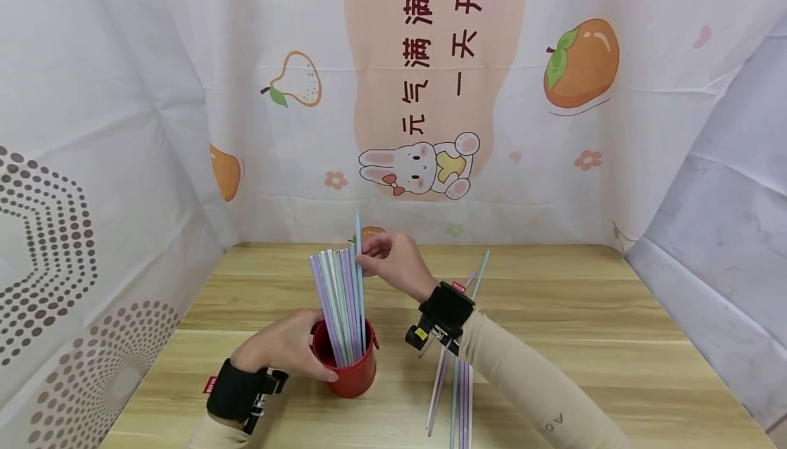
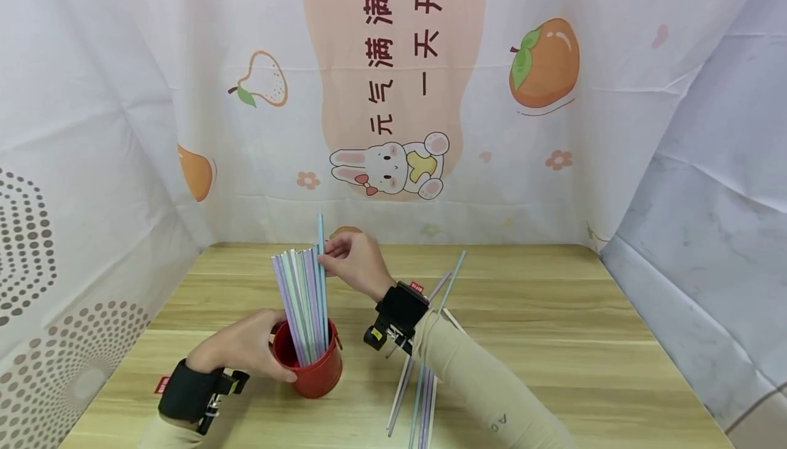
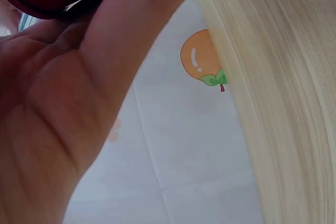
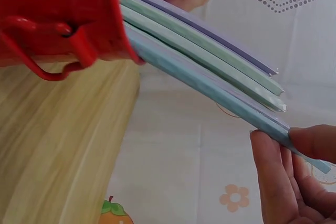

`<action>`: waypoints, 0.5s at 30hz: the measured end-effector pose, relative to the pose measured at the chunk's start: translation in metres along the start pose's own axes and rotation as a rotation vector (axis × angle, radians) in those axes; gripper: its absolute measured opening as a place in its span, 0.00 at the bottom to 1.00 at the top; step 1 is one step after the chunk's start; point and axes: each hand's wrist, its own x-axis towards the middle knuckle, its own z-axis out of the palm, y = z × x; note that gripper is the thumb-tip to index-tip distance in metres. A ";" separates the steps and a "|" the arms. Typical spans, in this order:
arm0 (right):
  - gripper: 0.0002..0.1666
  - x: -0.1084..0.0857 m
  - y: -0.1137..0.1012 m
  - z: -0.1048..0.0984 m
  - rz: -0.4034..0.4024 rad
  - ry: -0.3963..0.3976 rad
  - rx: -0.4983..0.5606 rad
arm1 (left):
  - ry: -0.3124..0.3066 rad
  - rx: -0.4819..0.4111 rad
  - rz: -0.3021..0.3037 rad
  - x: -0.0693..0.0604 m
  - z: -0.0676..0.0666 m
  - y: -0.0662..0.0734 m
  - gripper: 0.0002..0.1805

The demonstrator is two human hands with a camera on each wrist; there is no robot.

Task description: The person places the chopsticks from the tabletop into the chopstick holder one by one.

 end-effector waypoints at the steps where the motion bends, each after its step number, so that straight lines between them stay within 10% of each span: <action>1: 0.08 -0.001 0.002 0.001 0.009 -0.002 0.002 | -0.001 -0.004 -0.001 0.000 0.000 0.000 0.37; 15: 0.07 -0.014 0.020 0.012 0.048 -0.040 0.003 | -0.009 -0.013 -0.004 -0.001 0.000 0.001 0.39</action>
